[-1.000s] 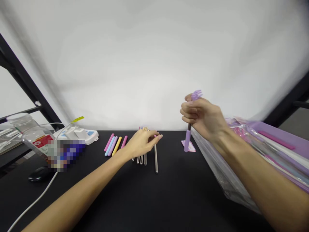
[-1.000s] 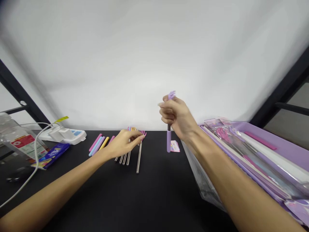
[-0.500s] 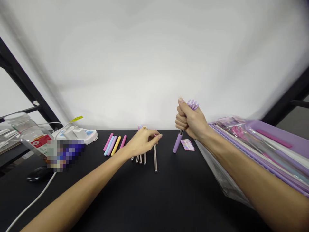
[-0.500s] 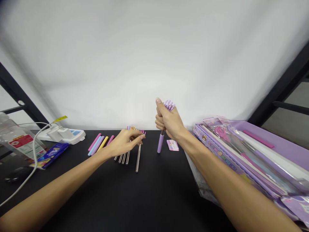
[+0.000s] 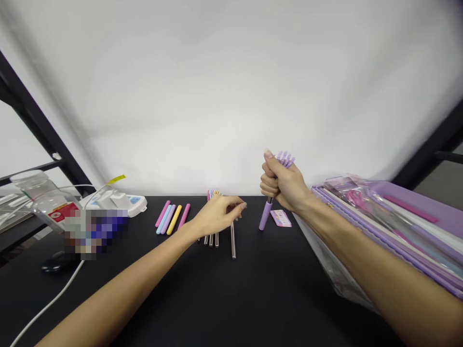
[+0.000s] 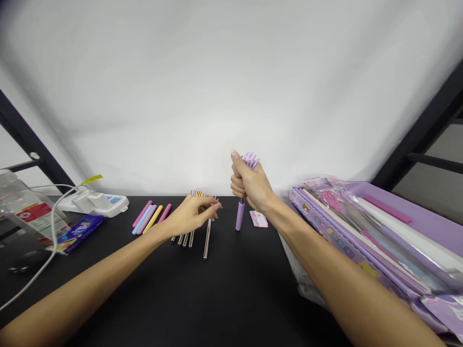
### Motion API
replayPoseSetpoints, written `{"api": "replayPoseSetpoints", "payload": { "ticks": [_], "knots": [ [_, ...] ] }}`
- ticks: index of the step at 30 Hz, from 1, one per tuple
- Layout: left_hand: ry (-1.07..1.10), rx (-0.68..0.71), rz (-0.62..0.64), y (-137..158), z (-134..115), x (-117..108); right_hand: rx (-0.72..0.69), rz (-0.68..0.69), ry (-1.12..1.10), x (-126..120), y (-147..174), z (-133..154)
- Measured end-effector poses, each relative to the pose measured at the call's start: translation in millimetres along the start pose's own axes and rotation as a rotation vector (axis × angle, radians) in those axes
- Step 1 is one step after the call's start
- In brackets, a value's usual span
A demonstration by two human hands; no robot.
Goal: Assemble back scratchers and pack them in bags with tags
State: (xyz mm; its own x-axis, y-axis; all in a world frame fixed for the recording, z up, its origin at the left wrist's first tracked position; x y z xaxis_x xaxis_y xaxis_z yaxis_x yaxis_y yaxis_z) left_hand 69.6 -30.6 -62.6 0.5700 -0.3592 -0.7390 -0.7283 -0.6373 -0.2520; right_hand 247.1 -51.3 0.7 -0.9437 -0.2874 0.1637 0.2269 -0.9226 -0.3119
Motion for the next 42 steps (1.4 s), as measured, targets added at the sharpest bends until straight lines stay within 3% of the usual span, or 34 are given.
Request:
{"api": "replayPoseSetpoints", "payload": {
  "ticks": [6,12,15,17,19,21,25,28,32,35,39,42],
  "knots": [
    [0.012,0.062,0.033,2.9,-15.4,4.4,0.021,-0.036,-0.005,-5.1,1.3,2.9],
    [0.139,0.109,0.037,-0.2,-31.7,12.5,-0.011,0.091,-0.115,6.4,5.8,9.4],
    [0.212,0.091,0.005,-0.5,-31.9,1.8,-0.071,0.071,-0.117,5.0,7.4,18.9],
    [0.139,0.071,-0.055,0.8,-28.2,-11.7,-0.103,0.061,-0.093,-5.5,7.6,27.0],
    [-0.007,0.055,-0.126,2.9,-22.3,-26.1,-0.131,0.042,0.034,-20.4,7.9,35.0],
    [-0.154,0.052,-0.173,4.6,-16.2,-37.2,-0.114,0.063,0.377,-32.8,9.6,40.6],
    [-0.299,0.066,-0.118,5.5,-11.0,-41.4,0.013,0.341,1.155,-35.5,17.6,37.4],
    [-0.388,0.093,-0.073,4.8,-15.8,-33.0,0.019,0.438,1.397,-24.9,19.9,24.3],
    [-0.516,0.097,-0.063,4.3,-20.3,-23.4,0.1,0.543,1.364,-18.6,12.6,5.3],
    [-0.682,0.108,-0.003,6.5,-11.5,-31.5,0.157,0.648,1.217,-34.6,7.9,3.5],
    [-0.744,0.041,0.042,10.3,5.3,-54.8,0.232,0.612,1.229,-66.0,8.9,13.6],
    [-0.793,0.019,0.043,7.1,2.2,-52.1,0.255,0.594,1.286,-61.6,10.1,11.9]
  ]
}}
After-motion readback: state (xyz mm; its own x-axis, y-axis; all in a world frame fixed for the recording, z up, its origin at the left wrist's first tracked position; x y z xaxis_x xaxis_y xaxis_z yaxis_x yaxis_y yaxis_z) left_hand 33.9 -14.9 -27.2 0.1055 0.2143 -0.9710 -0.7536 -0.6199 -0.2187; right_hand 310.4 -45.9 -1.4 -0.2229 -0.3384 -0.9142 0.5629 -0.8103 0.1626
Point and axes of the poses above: each hand's wrist, its own y-axis away from the middle knuckle, its own x-axis out of the palm, z = x × y, the point moved 1 cm from there along -y, towards the middle knuckle, and after that the axes turned 8 degrees about z, right-handed, at the moved point
